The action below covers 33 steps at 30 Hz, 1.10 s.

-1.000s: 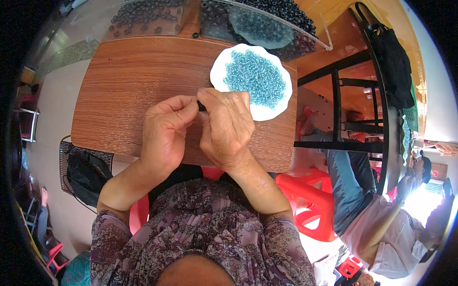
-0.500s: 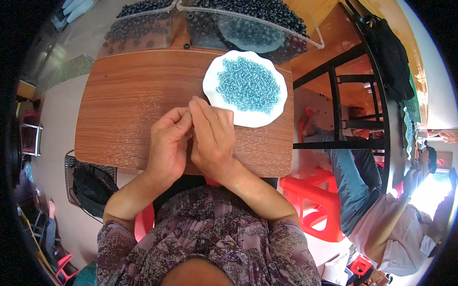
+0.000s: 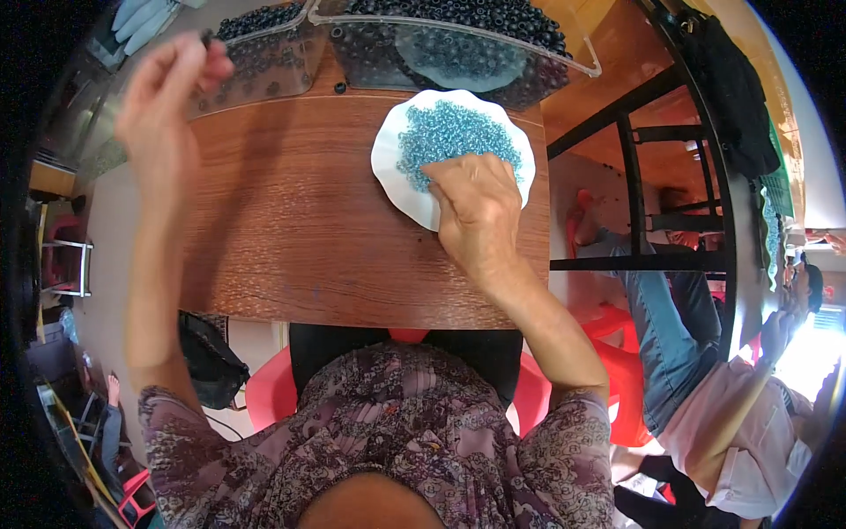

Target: Sorting and manual assembly of small blue beads into larger black bead components.

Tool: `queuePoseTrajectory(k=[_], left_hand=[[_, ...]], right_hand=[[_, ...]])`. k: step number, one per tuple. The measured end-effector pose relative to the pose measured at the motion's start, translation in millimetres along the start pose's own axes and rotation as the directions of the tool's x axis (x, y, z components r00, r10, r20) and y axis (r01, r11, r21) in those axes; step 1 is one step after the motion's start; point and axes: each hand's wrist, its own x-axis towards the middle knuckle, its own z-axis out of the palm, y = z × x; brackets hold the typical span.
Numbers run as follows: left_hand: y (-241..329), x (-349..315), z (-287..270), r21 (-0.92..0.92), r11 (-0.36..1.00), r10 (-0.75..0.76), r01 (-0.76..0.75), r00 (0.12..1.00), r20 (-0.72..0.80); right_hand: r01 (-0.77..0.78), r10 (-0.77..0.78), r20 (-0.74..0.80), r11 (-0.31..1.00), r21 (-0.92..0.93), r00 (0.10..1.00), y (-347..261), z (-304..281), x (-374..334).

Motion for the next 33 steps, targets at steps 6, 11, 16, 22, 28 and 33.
queuePoseTrajectory(k=[6, 11, 16, 22, 28, 33], left_hand=[[15.7, 86.3, -14.8, 0.717, 0.69, 0.002, 0.099, 0.99, -0.138], [-21.9, 89.3, -49.7, 0.99, 0.009, 0.197, -0.141, 0.971, 0.137], [-16.0, -23.4, 5.5, 0.519, 0.716, 0.329, -0.466, 0.882, 0.338], [-80.0, -51.8, 27.0, 0.619, 0.703, 0.118, -0.351, 0.915, 0.385], [-106.3, -39.9, 66.6, 0.694, 0.568, 0.142, -0.442, 0.884, 0.446], [-121.7, -24.0, 70.1, 0.76, 0.41, 0.169, -0.504, 0.861, 0.48]], right_hand=[[0.11, -0.107, 0.058, 0.993, -0.038, 0.992, 3.4, 24.1, 14.6], [0.141, -0.134, 0.088, 0.986, -0.085, 0.987, 3.1, 20.1, 19.0], [0.095, -0.086, 0.187, 0.995, -0.041, 0.979, 6.1, 0.3, 1.1], [0.088, -0.089, 0.151, 0.996, 0.011, 0.984, -2.1, 8.2, -1.7], [0.065, -0.067, 0.152, 0.998, 0.022, 0.986, 2.6, 2.5, -5.4], [0.009, -0.006, 0.127, 1.0, -0.024, 0.992, 9.3, -8.2, -4.9]])
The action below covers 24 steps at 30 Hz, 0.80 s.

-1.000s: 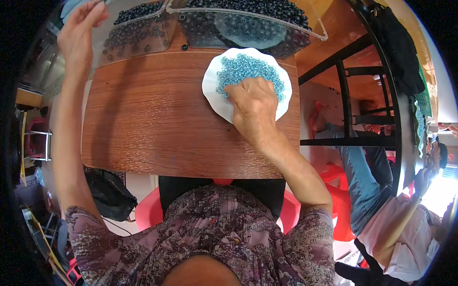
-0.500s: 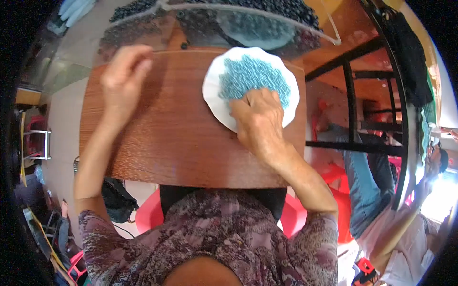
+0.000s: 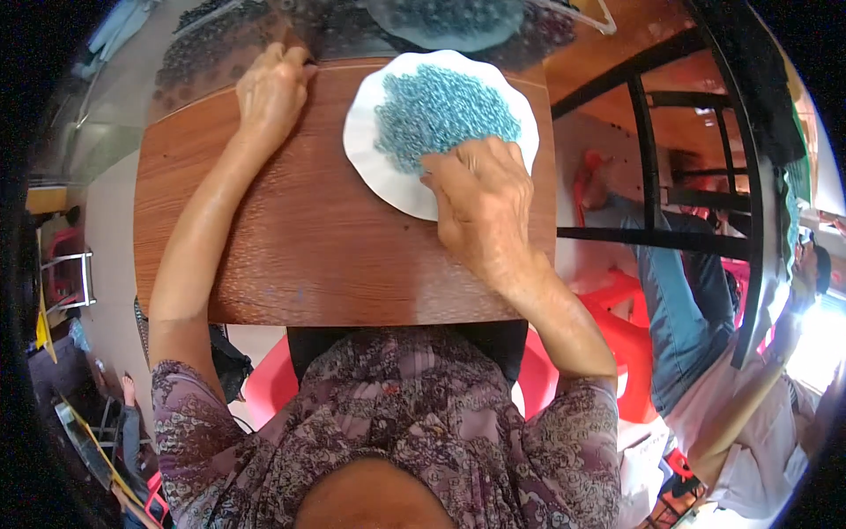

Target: Sorting and manual assembly of small blue beads into larger black bead components.

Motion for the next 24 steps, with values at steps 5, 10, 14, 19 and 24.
queuePoseTrajectory(k=[5, 10, 14, 19, 24], left_hand=[[3.5, -9.2, -2.6, 0.068, 0.997, 0.037, -0.041, 0.997, 0.065], [17.7, -34.6, -22.0, 0.089, 0.978, 0.175, -0.187, 0.977, 0.126], [22.2, -45.1, -27.6, 0.036, 0.983, 0.175, -0.179, 0.979, 0.104], [17.1, -48.2, -27.8, -0.011, 0.991, 0.136, -0.136, 0.988, 0.073], [21.8, -52.7, -50.5, -0.404, 0.905, -0.083, 0.133, 0.987, 0.139]], right_hand=[[-0.028, 0.027, 0.001, 0.998, 0.055, 1.0, 4.2, 8.5, -5.9], [0.007, -0.007, 0.007, 1.0, 0.009, 1.0, 3.4, 20.9, -7.0], [0.035, -0.031, 0.033, 0.991, -0.127, 0.999, 5.1, 27.4, -5.0], [0.03, -0.017, 0.095, 0.989, -0.141, 0.995, 1.6, 24.6, 0.9], [0.017, -0.013, 0.099, 0.999, -0.037, 0.995, 6.2, 18.2, 1.1]])
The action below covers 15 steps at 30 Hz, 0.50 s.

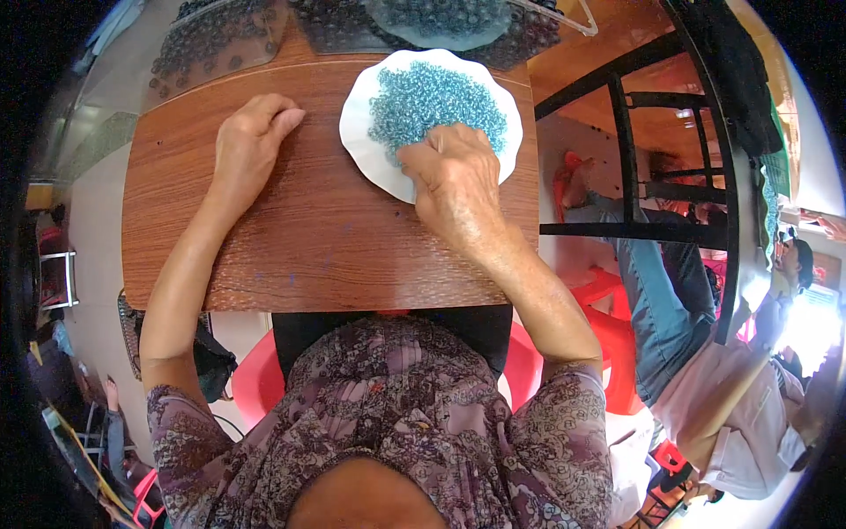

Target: Sorting and manual assembly of small blue beads into larger black bead components.

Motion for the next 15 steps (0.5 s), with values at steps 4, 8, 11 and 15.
queuePoseTrajectory(k=[4, 8, 11, 15], left_hand=[[19.0, -10.3, -18.7, -0.6, 0.611, -0.368, 0.517, 0.856, 0.363], [45.1, -22.0, -32.0, -0.671, 0.376, -0.431, 0.639, 0.762, 0.484], [53.4, -33.1, -30.5, -0.739, 0.232, -0.427, 0.633, 0.748, 0.507], [61.3, -41.0, -27.7, -0.752, 0.119, -0.42, 0.649, 0.719, 0.554]], right_hand=[[-0.05, 0.05, 0.004, 0.997, 0.051, 0.999, -3.2, -0.6, 2.1], [-0.056, 0.055, 0.031, 0.998, 0.039, 0.998, -4.2, -1.4, 5.3], [-0.071, 0.071, 0.0, 0.994, 0.083, 0.997, -4.7, 0.7, 6.7], [-0.031, 0.031, 0.002, 0.999, -0.015, 1.0, -8.8, 5.6, 15.5]])
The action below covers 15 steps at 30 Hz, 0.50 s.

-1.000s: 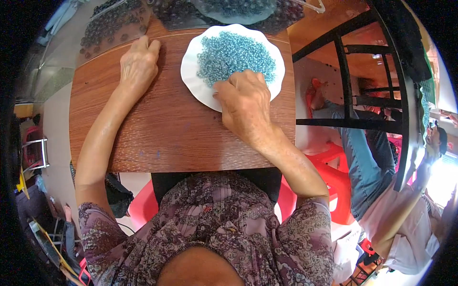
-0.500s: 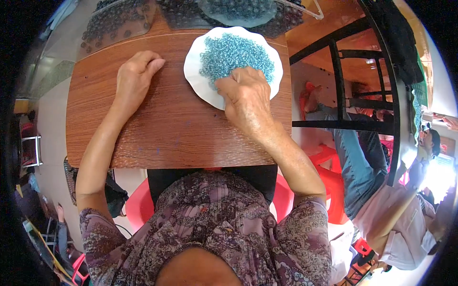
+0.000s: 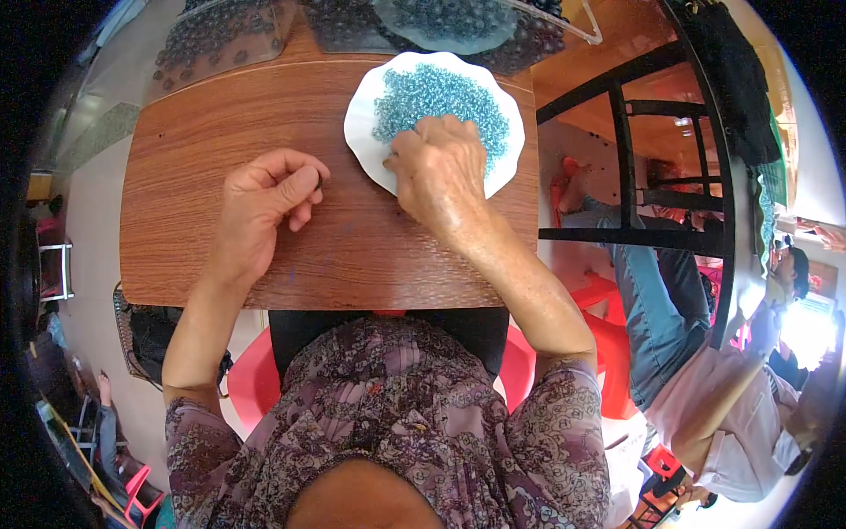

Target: Sorting and manual assembly of small blue beads into larger black bead components.

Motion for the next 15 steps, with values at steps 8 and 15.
queuePoseTrajectory(k=[8, 15], left_hand=[[-4.7, -3.5, 4.4, -0.201, 0.973, -0.106, 0.114, 0.993, 0.05], [-5.6, -1.6, 11.4, -0.155, 0.986, -0.061, 0.067, 0.997, 0.045]], right_hand=[[0.069, -0.064, 0.062, 0.995, -0.075, 0.996, -0.4, -0.7, -2.2], [0.028, -0.032, 0.119, 0.999, 0.032, 0.992, 2.8, -10.7, -8.7]])
